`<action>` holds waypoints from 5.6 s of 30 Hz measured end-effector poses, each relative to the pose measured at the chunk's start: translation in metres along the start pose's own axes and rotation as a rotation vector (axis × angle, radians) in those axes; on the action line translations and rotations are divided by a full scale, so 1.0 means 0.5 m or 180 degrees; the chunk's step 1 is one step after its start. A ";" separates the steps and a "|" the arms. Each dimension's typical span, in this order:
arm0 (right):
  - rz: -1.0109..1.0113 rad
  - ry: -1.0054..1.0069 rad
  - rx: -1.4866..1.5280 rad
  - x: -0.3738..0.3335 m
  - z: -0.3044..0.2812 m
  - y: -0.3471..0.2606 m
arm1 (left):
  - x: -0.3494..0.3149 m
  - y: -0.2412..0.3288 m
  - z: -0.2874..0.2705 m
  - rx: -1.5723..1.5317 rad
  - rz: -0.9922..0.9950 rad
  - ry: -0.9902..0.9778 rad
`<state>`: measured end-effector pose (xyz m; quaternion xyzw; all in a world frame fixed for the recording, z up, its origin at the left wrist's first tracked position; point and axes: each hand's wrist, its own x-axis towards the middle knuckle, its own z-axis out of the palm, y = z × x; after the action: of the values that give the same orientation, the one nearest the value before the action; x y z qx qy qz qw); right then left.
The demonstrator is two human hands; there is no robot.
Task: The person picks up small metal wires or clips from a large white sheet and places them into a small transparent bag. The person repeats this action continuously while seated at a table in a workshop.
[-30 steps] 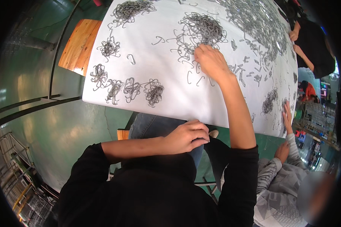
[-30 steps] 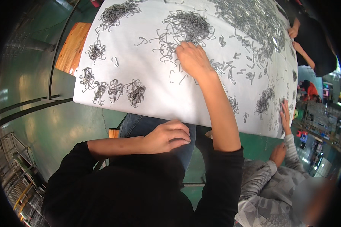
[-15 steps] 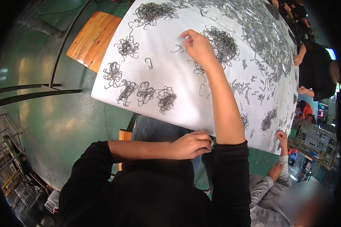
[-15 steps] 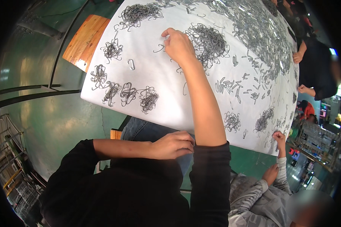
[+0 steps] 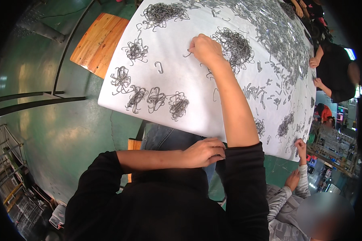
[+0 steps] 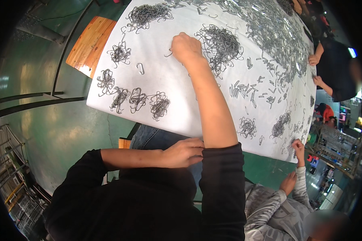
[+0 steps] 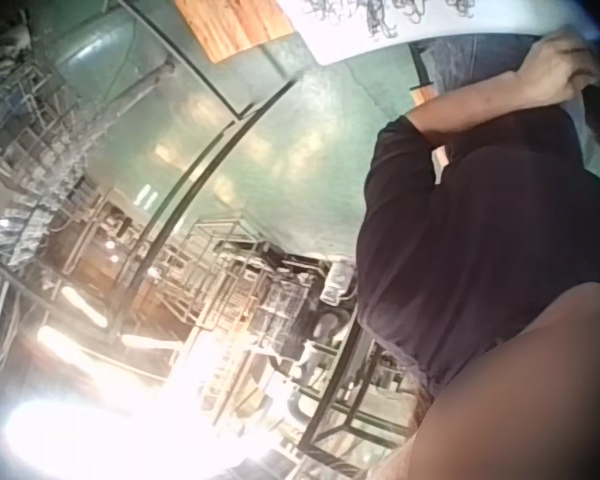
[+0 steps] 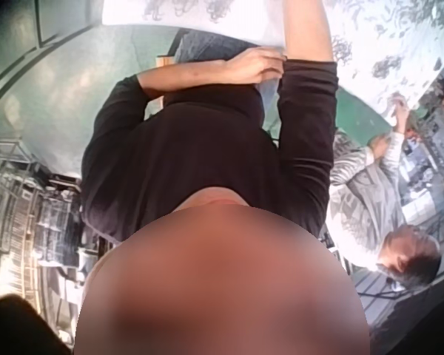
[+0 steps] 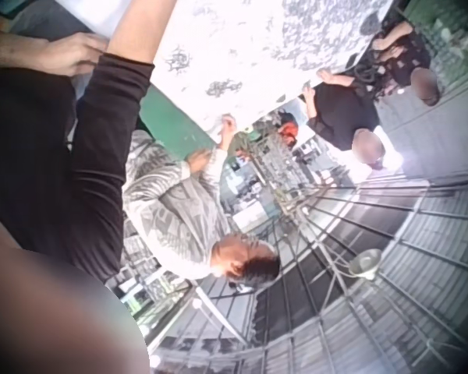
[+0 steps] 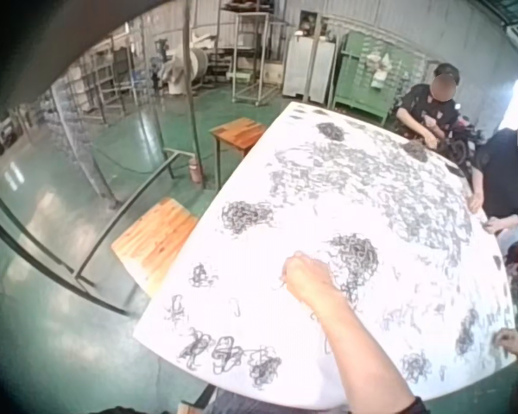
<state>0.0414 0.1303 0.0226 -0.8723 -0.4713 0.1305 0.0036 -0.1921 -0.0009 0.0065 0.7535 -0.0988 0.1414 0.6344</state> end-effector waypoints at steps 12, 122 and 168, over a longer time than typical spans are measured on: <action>0.0241 0.0120 0.0232 -0.067 -0.021 0.010 | -0.007 0.000 -0.004 -0.0061 -0.0147 -0.0187; 0.2106 0.3351 0.3411 -0.759 0.168 0.036 | 0.177 0.038 0.097 -0.0985 -0.2001 -0.0804; 0.0685 0.0720 0.3324 -0.354 0.025 0.120 | 0.037 -0.044 0.035 -0.0035 -0.0017 -0.0322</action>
<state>-0.0042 -0.0501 0.0426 -0.8064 -0.2486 0.2522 0.4737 -0.1658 -0.0136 -0.0104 0.7564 -0.1294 0.1009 0.6332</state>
